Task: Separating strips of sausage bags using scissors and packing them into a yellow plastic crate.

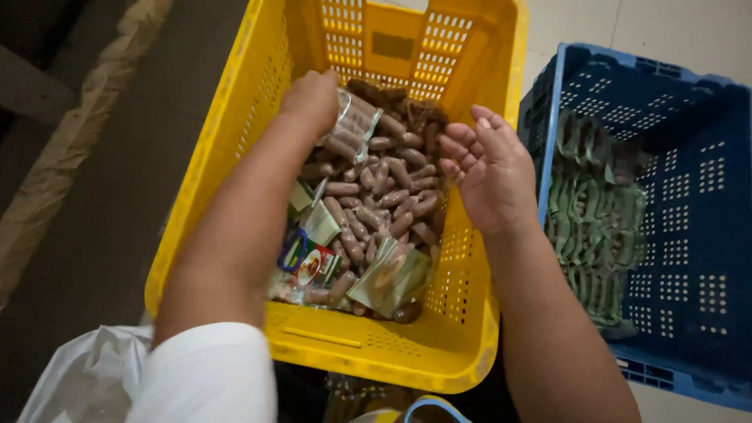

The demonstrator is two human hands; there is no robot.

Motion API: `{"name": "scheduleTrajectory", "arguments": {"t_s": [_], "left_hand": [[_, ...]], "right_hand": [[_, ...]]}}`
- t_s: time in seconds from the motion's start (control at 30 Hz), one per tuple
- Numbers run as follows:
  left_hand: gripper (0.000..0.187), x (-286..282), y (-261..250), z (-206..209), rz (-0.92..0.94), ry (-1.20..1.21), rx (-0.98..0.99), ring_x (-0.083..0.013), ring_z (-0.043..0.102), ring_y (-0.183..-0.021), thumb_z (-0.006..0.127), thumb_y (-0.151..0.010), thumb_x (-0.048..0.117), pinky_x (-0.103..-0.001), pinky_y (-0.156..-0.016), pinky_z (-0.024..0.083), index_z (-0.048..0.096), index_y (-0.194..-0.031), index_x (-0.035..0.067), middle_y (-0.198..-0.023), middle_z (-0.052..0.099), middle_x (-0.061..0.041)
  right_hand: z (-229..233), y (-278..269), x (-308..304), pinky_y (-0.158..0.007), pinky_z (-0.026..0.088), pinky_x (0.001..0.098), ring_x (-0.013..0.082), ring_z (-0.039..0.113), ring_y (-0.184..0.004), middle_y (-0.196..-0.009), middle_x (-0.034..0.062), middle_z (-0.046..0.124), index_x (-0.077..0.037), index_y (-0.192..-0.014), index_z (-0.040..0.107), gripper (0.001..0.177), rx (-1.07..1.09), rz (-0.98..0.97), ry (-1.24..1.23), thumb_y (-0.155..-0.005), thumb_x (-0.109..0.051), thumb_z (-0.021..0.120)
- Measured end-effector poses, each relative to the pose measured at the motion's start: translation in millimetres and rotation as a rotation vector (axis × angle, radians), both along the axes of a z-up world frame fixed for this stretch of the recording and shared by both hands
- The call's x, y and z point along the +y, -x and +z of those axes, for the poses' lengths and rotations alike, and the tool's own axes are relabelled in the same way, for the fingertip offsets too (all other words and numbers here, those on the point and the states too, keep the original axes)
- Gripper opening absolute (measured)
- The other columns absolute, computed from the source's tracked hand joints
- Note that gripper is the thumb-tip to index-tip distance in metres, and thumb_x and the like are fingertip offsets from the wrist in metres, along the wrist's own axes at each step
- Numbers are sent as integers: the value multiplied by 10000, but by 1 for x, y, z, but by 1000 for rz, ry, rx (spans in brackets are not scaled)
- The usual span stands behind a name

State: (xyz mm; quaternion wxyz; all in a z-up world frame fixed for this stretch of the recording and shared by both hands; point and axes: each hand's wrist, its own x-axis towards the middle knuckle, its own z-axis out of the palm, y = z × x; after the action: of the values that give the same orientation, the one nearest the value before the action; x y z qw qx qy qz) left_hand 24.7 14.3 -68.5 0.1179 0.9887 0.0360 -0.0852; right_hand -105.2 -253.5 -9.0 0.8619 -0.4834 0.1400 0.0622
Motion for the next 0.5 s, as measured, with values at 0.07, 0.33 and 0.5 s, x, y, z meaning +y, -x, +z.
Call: {"name": "scheduleTrajectory", "arguments": {"t_s": [0.07, 0.33, 0.5], "left_hand": [[136, -13, 19, 26, -137, -157, 273, -355, 684, -933, 780, -885, 110, -478, -785, 554, 704, -979, 47, -1025, 711, -161], [337, 21, 100, -36, -485, -501, 211, -296, 757, -984, 841, -664, 337, -486, -803, 607, 821, -975, 210, -944, 800, -39], [371, 42, 101, -91, -441, -466, 246, -403, 679, -1075, 740, -834, 360, -487, -846, 621, 800, -1010, 39, -959, 775, -117]], "right_hand": [[-1, -1, 1, -686, 549, 312, 199, 711, -870, -1014, 76, 701, -144, -1283, 531, 323, -45, 40, -26, -987, -231, 630], [-6, -1, 2, -812, 592, 314, 190, 760, -956, -1034, 62, 722, -182, -1298, 575, 279, -16, 157, 94, -1031, -256, 610], [-4, 0, 5, -735, 625, 267, 168, 787, -867, -979, 60, 757, -160, -1271, 574, 234, -28, 221, 101, -1044, -214, 591]]}}
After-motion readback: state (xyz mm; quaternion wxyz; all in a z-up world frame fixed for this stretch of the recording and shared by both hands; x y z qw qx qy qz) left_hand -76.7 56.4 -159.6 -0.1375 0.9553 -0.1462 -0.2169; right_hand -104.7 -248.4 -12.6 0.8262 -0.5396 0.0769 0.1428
